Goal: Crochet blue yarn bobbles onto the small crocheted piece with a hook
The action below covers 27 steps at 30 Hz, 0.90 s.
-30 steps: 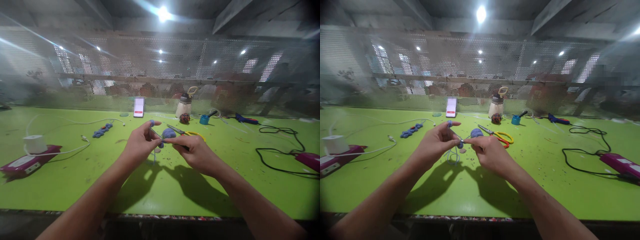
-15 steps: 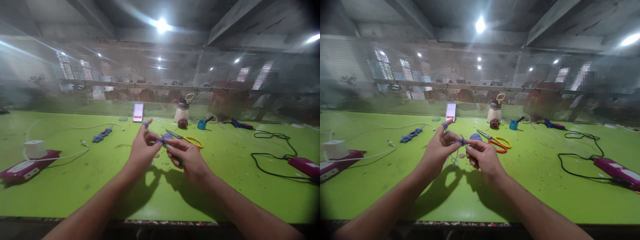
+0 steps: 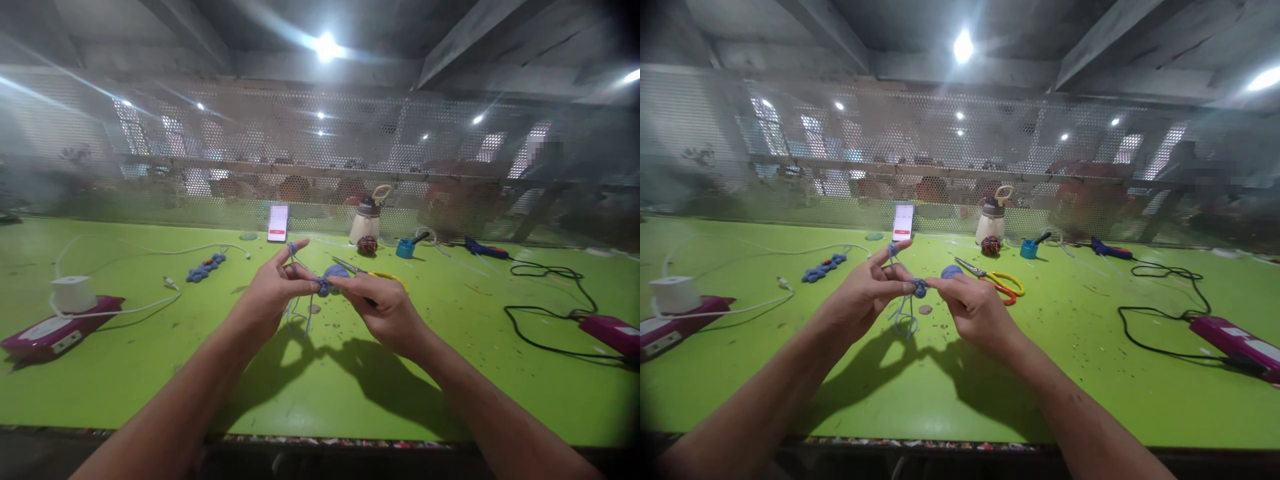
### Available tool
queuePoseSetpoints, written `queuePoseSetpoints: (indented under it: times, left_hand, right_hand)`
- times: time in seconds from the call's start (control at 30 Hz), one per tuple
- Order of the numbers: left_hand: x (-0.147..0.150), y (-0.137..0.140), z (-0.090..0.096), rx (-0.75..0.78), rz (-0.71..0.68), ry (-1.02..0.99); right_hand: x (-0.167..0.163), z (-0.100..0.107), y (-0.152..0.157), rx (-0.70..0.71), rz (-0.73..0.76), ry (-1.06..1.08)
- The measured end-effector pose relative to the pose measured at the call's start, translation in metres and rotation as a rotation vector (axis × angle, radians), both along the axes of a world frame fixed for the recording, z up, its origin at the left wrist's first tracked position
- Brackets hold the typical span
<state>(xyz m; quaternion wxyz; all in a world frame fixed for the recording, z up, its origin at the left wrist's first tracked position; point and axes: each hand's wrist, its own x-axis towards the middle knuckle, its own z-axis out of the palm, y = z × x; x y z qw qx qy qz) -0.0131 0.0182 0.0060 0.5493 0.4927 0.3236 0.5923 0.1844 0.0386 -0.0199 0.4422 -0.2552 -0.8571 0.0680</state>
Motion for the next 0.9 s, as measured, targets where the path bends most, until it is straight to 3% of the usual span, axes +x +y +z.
queuePoseSetpoints:
  times: [0.2, 0.4, 0.5, 0.7, 0.9]
  left_hand:
    - [-0.003, -0.002, 0.006, -0.029, 0.046, 0.037]
    - [-0.003, 0.000, 0.003, -0.035, -0.015, 0.078]
    - [-0.001, 0.001, -0.002, -0.035, -0.078, 0.139]
    - [0.000, 0.004, -0.007, -0.051, -0.120, 0.181]
    - [0.000, 0.003, -0.006, -0.117, -0.107, 0.177]
  right_hand:
    - [0.004, 0.009, -0.004, -0.101, 0.026, -0.098]
    - [0.002, 0.011, -0.007, -0.583, 0.187, 0.122]
    - [-0.001, 0.007, -0.006, -0.733, 0.255, 0.270]
    - [-0.006, 0.004, -0.004, -0.883, 0.269, 0.468]
    - [-0.007, 0.005, -0.006, -1.002, 0.229, 0.520]
